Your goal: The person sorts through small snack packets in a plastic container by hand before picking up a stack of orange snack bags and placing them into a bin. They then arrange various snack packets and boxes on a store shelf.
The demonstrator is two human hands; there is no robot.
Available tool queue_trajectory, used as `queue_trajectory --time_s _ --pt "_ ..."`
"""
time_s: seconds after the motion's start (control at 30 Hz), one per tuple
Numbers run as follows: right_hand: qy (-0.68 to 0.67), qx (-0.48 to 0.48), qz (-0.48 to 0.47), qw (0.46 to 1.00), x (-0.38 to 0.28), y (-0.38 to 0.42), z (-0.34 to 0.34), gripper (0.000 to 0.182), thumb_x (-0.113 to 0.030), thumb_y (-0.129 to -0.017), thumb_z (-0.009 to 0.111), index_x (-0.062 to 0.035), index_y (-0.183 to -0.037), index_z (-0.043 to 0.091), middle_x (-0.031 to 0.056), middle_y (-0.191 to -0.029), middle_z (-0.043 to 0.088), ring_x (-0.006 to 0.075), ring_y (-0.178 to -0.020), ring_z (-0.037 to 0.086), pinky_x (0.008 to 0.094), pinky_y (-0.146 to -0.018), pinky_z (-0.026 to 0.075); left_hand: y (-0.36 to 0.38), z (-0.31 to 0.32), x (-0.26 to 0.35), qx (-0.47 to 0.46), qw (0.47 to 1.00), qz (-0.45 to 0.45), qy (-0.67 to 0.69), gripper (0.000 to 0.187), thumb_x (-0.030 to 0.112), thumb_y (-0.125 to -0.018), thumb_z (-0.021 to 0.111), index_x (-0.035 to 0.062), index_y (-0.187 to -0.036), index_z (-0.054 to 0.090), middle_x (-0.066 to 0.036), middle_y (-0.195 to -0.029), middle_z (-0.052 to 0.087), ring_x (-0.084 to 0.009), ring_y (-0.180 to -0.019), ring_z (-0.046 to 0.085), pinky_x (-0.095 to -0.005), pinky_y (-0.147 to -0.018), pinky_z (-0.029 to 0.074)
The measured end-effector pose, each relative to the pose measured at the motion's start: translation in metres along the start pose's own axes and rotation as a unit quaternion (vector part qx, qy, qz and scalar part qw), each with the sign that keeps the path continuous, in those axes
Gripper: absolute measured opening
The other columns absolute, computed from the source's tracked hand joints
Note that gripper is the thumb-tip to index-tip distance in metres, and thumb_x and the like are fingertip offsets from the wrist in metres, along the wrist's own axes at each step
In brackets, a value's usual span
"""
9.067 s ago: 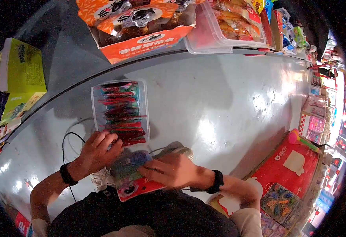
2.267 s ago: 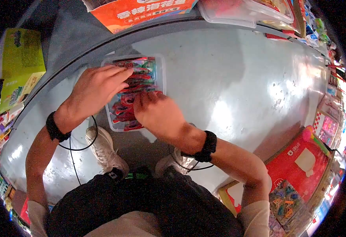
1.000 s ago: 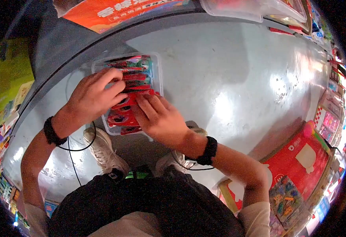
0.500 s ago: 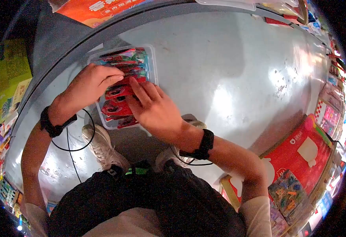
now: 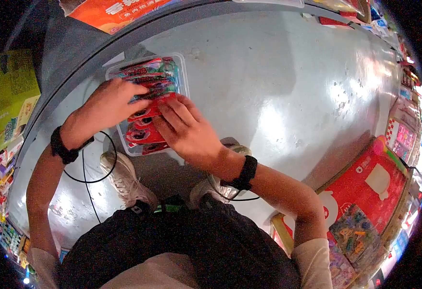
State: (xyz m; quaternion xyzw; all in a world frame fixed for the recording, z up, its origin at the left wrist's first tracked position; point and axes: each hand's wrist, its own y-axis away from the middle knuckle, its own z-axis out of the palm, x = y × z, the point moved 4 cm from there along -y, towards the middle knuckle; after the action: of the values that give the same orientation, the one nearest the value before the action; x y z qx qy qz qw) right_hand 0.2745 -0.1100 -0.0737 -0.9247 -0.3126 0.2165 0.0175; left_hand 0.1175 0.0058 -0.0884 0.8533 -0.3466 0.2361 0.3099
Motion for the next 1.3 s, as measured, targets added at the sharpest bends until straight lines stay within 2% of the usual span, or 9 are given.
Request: queue_trajectory --time_s 0.33,0.47,0.53,0.67,0.73,0.87,0.97,1.07,1.3 --pt "-0.011 0.008 0.003 1.0 0.0 -0.002 -0.001 0.045 -0.016 -0.074 0.063 -0.0001 -0.117 0.063 0.0168 -0.125 0.06 0.0329 -0.118 0.057 0.0453 -0.104 0.048 -0.004 0.006 -0.008 0.046 0.998 -0.043 0.02 0.015 0.014 -0.091 0.062 -0.0006 -0.089 0.065 -0.025 -0.083 0.064 -0.0451 -0.082 0.063 -0.0485 -0.065 0.049" --pt "-0.03 0.012 0.012 0.999 0.002 -0.006 -0.006 0.041 -0.015 -0.075 0.063 -0.0002 -0.113 0.063 0.0152 -0.122 0.061 0.0311 -0.115 0.059 0.0428 -0.099 0.05 0.003 0.008 -0.003 0.071 0.998 -0.001 0.0 0.013 0.011 -0.091 0.06 -0.0001 -0.09 0.066 -0.023 -0.081 0.065 -0.0435 -0.079 0.064 -0.0483 -0.065 0.049" --pt "-0.035 0.008 0.002 0.999 0.003 -0.012 -0.008 0.036 -0.014 -0.075 0.063 -0.0005 -0.109 0.063 0.0143 -0.119 0.062 0.0297 -0.113 0.06 0.0405 -0.096 0.052 0.011 0.013 0.008 0.036 0.992 0.02 -0.118 0.011 0.008 -0.089 0.059 0.0009 -0.091 0.067 -0.021 -0.08 0.066 -0.0413 -0.077 0.065 -0.0481 -0.066 0.05" --pt "-0.053 -0.005 0.006 0.999 0.006 -0.017 -0.001 0.032 -0.014 -0.076 0.063 -0.0017 -0.106 0.063 0.0133 -0.116 0.063 0.0286 -0.112 0.062 0.0385 -0.094 0.052 0.022 0.003 0.015 0.093 0.992 0.048 -0.074 0.01 0.004 -0.086 0.058 0.0016 -0.091 0.066 -0.018 -0.081 0.067 -0.0384 -0.077 0.066 -0.0471 -0.066 0.051" --pt "-0.041 -0.027 0.002 0.999 0.008 -0.022 0.006 0.031 -0.015 -0.077 0.063 -0.0022 -0.105 0.062 0.0134 -0.116 0.064 0.0286 -0.11 0.063 0.0386 -0.09 0.054 0.023 -0.005 0.025 0.134 0.985 0.059 -0.089 0.004 0.003 -0.076 0.058 0.0056 -0.078 0.06 -0.013 -0.078 0.067 -0.0359 -0.079 0.066 -0.0486 -0.067 0.051" --pt "-0.059 -0.052 0.005 0.997 0.011 -0.026 0.008 0.031 -0.016 -0.077 0.063 -0.0023 -0.104 0.062 0.0132 -0.112 0.064 0.0287 -0.108 0.064 0.0385 -0.087 0.055 0.018 -0.004 0.025 0.136 0.985 0.073 -0.074 0.007 0.002 -0.076 0.058 0.0065 -0.081 0.062 -0.011 -0.08 0.068 -0.0335 -0.081 0.067 -0.0462 -0.068 0.052" --pt "-0.08 -0.061 0.009 0.995 0.009 -0.025 0.009 0.031 -0.016 -0.077 0.063 -0.0011 -0.104 0.061 0.0131 -0.108 0.064 0.0296 -0.106 0.064 0.0392 -0.087 0.055 0.018 0.002 0.023 0.093 0.99 0.043 -0.101 0.008 0.003 -0.076 0.06 0.007 -0.082 0.063 -0.011 -0.08 0.068 -0.0325 -0.082 0.068 -0.0456 -0.069 0.053" --pt "-0.039 0.006 -0.011 0.999 0.005 -0.019 0.007 0.032 -0.016 -0.076 0.063 -0.0005 -0.104 0.06 0.0129 -0.105 0.064 0.0299 -0.105 0.064 0.0396 -0.09 0.055 0.017 0.011 0.02 0.086 0.987 0.053 -0.129 0.008 0.004 -0.076 0.06 0.0068 -0.082 0.064 -0.011 -0.079 0.069 -0.0323 -0.08 0.069 -0.0452 -0.069 0.054" --pt "-0.028 -0.045 0.001 0.999 0.003 -0.027 0.008 0.032 -0.015 -0.076 0.063 0.0018 -0.103 0.061 0.0151 -0.106 0.064 0.0313 -0.105 0.064 0.0402 -0.091 0.054 0.015 0.009 0.02 0.073 0.989 0.044 -0.118 0.008 0.007 -0.084 0.058 0.0054 -0.083 0.066 -0.013 -0.079 0.069 -0.0338 -0.08 0.069 -0.0454 -0.071 0.054"
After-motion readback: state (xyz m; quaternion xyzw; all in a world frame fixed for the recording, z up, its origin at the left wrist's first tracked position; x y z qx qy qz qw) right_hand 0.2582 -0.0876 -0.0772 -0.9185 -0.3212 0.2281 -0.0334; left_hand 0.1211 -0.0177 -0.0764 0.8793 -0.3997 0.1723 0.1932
